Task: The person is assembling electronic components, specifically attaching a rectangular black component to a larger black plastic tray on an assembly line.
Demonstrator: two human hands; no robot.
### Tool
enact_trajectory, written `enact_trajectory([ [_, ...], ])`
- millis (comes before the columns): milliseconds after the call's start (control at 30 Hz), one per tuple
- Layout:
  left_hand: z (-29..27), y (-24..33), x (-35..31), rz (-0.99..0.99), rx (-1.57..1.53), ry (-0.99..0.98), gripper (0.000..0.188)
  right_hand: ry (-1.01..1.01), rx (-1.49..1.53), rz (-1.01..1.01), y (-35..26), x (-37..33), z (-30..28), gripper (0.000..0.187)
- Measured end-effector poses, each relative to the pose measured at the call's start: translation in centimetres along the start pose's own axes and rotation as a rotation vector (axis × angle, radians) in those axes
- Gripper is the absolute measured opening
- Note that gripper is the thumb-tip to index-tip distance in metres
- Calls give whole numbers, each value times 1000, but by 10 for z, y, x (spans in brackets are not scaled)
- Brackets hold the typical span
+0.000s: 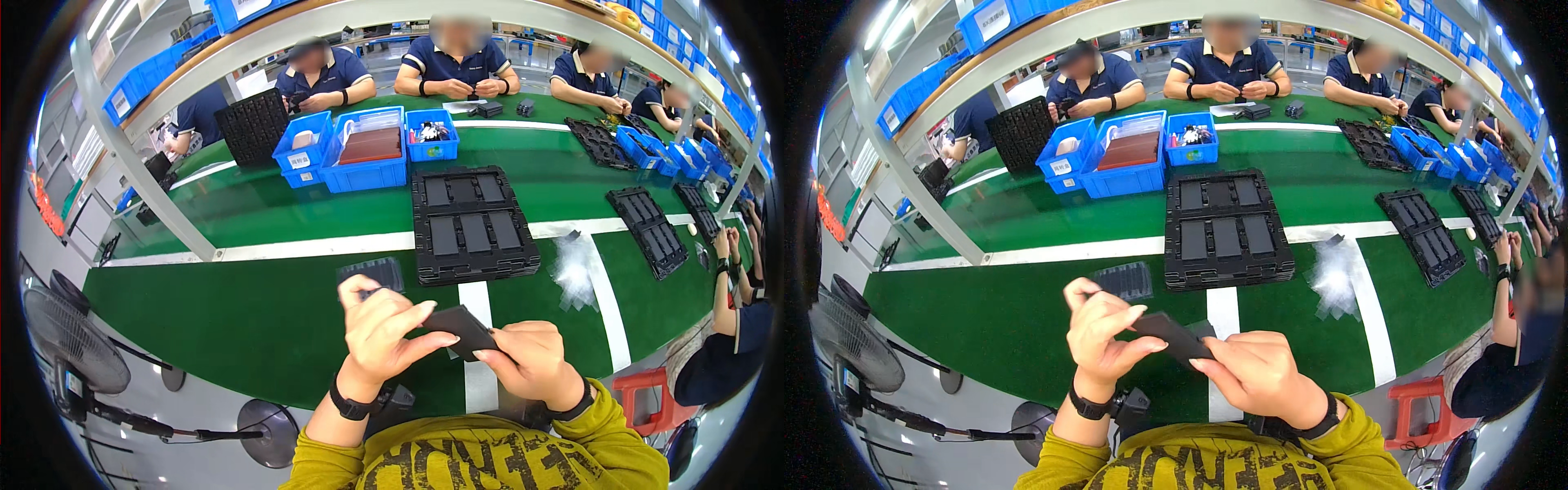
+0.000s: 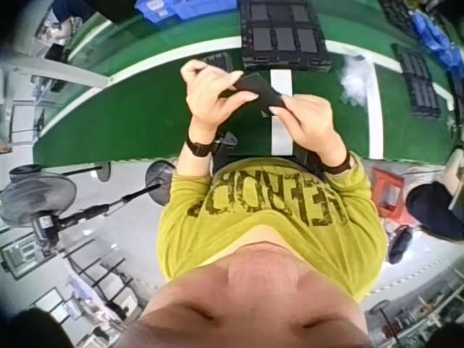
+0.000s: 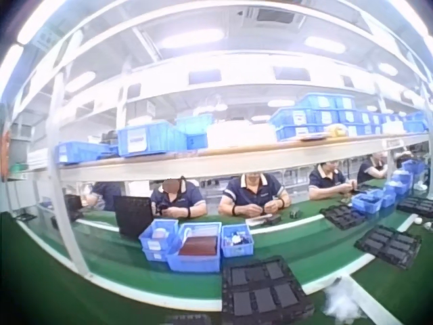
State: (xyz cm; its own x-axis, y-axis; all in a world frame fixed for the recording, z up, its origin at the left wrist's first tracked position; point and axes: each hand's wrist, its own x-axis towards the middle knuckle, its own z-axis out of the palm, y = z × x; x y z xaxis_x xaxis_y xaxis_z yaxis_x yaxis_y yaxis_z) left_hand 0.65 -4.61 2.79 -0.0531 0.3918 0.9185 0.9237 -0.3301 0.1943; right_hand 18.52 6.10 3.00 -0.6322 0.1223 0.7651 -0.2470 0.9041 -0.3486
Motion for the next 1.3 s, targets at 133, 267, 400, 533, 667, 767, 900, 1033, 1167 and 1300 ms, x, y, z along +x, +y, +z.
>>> enact_trajectory([
  [133,-8,-23,-12,-30,-32,157,45,-4,207,263,-4,4,-1,8],
  [267,-7,-24,-18,-116,-131,-16,43,95,421,497,14,-10,1,11],
  [400,24,-26,-47,-284,-122,-455,40,193,578,881,75,9,2,25],
  [533,33,-4,-63,-394,118,-851,70,36,550,1089,148,58,-3,28],
  [667,48,-11,-77,-355,201,-810,69,22,672,1175,215,77,21,23],
  [767,50,-18,-79,-390,132,-810,65,0,484,1271,243,84,40,18],
  [900,47,-19,-85,-366,139,-789,58,-137,304,1240,250,89,66,19],
  [1033,48,-21,-83,-352,80,-770,54,-67,271,1203,273,82,66,18],
  [1167,48,-24,-79,-376,38,-727,51,-185,-423,781,266,83,53,24],
  [1300,45,-20,-63,-421,1,-582,49,-204,-102,771,229,70,26,27],
])
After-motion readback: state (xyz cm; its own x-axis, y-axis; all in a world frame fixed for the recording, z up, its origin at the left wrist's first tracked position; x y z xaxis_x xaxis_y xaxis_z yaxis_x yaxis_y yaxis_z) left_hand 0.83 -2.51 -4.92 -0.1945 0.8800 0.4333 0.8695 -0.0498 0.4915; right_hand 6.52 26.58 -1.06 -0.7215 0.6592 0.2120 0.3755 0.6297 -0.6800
